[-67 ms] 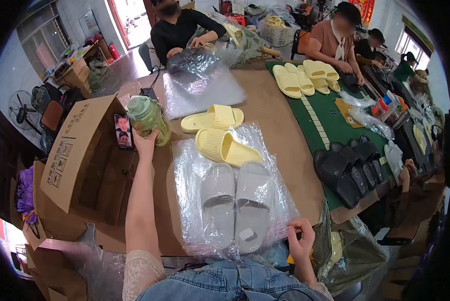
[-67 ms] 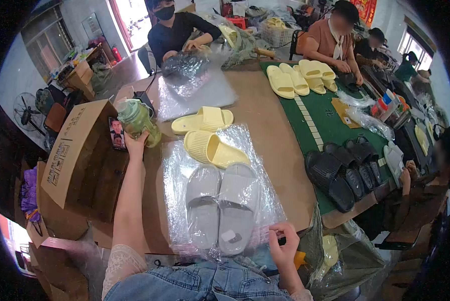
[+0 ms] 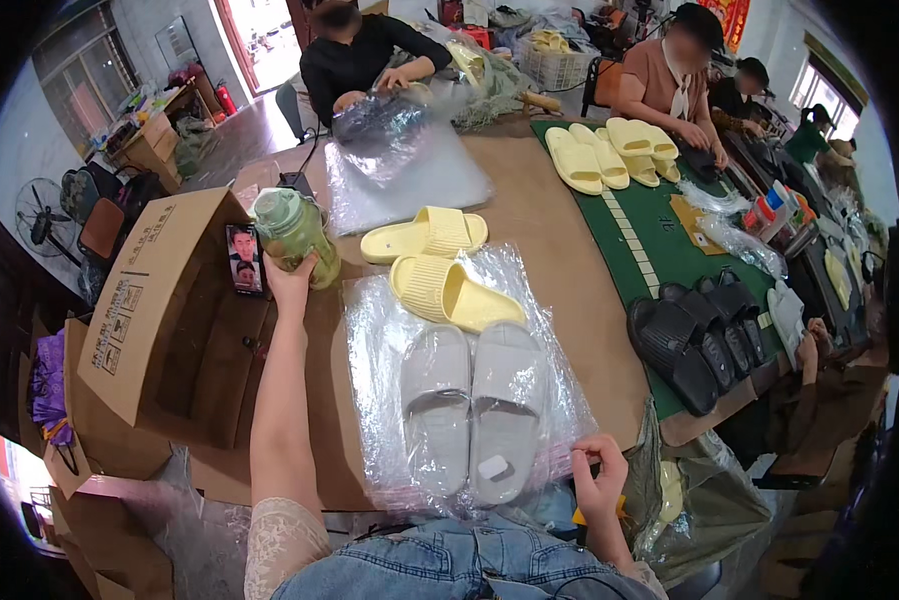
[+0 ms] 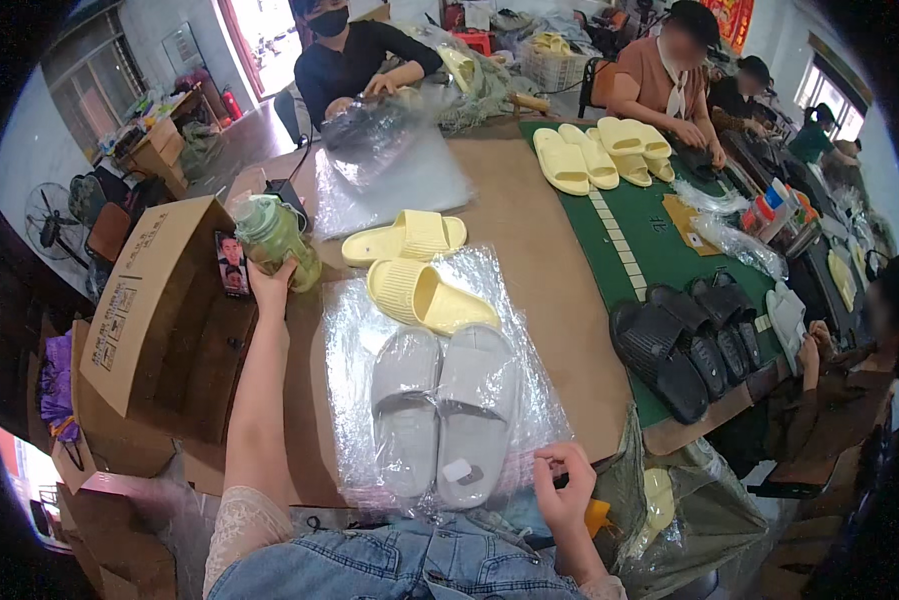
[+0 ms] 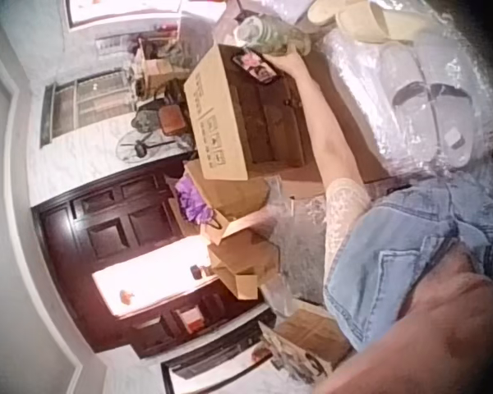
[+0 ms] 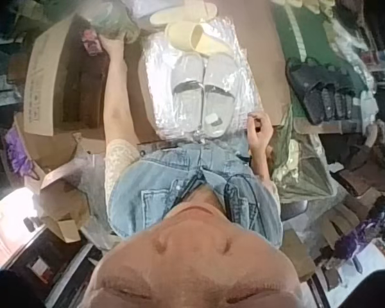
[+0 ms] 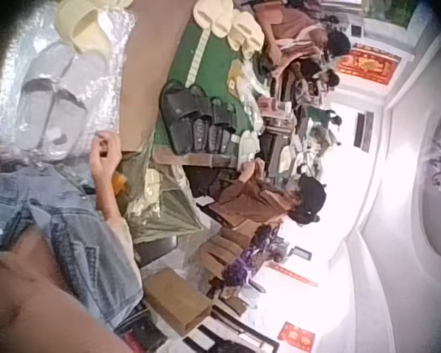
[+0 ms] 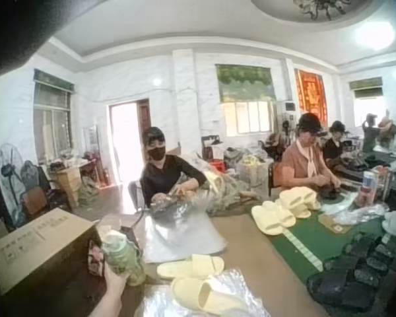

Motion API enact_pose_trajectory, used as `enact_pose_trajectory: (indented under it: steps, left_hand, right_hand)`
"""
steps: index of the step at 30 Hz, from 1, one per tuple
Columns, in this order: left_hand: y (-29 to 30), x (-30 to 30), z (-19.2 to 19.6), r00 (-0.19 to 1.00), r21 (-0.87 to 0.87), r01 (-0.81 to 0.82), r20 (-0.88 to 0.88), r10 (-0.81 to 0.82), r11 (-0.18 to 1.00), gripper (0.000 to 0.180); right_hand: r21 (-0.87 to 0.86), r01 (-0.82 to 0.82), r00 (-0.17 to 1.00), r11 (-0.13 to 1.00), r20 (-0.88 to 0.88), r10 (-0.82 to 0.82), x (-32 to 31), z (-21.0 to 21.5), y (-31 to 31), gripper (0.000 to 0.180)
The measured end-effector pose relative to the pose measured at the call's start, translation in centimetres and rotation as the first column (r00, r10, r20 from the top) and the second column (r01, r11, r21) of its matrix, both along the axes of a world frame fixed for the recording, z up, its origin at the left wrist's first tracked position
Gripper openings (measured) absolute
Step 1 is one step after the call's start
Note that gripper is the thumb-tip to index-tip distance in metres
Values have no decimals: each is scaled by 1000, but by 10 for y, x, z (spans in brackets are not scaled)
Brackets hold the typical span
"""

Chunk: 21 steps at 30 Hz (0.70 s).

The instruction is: The person repeatedly picks up pairs of slippers in various colors and places them into clear plastic bags. The person then seals the bags and sets them aside on the table.

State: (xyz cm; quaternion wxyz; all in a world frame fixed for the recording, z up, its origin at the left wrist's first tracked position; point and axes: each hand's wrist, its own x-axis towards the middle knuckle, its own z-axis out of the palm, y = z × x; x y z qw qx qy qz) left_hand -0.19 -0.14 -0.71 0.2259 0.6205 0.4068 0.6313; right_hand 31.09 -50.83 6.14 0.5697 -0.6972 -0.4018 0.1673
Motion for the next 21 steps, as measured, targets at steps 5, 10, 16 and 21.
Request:
enact_pose_trajectory:
  steps: [5,10,16,21]
  left_hand:
    - [6,13,-3,999,-104,-44,19,47,994,68]
    - [7,1,-17,999,-151,-50,10,52,987,76]
    - [-24,7,-4,922,-253,-339,-281,266,906,90]
    - [-187,67,53,931,-57,69,-355,-85,996,83]
  right_hand:
    - [67,-71,988,995,139,61,-10,4,23,11]
    - [-12,-230,965,973,125,229,-28,17,30,13]
    - [-171,-330,877,928,307,369,-51,15,60,18]
    - [-345,-137,806,928,506,307,-59,-10,92,43]
